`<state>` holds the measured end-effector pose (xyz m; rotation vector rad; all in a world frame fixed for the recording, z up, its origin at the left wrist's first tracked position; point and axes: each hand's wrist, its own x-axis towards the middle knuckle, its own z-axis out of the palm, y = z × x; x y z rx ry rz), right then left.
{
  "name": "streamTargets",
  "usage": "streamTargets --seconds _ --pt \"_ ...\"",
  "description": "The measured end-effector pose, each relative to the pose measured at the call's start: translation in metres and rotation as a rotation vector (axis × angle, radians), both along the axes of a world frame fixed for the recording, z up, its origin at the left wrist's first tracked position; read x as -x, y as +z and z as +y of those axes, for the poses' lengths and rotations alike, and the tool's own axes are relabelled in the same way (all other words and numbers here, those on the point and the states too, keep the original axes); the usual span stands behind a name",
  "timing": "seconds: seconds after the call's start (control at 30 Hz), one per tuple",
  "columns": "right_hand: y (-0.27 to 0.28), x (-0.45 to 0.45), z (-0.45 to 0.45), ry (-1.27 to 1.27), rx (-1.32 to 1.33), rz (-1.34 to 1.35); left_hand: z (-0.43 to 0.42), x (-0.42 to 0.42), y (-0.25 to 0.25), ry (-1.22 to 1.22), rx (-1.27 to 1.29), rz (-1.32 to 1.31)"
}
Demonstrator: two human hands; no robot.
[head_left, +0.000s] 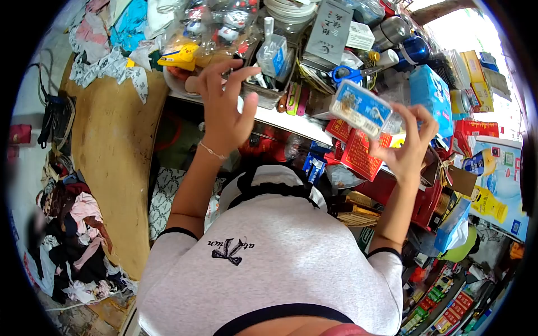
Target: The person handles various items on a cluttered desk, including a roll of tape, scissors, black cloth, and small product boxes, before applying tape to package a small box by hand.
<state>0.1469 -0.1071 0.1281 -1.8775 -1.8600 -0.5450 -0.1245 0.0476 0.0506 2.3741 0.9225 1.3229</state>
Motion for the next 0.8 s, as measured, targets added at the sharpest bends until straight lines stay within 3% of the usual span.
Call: streamTargets --seconds 0.17,0.33,0.63,0.8 --pt "-0.051 0.001 -0.046 -0.174 -0.107 0.280 -0.044 -0.035 0.005 -0.423 0.279 -0.109" --pt "-0.101 0.000 -0.084 -0.452 -0.245 0.414 -0.077 -0.061 -0.009 -0.632 0.429 0.023" --pt "-0.142 -0.014 -0.087 -0.590 -0.203 0.412 -0.089 -0.084 -0.018 -0.693 0.429 0.152" --pt "-0.139 -0.012 -0.071 -0.628 0.001 0.401 -0.093 -0.085 -0.020 -0.665 0.448 0.134"
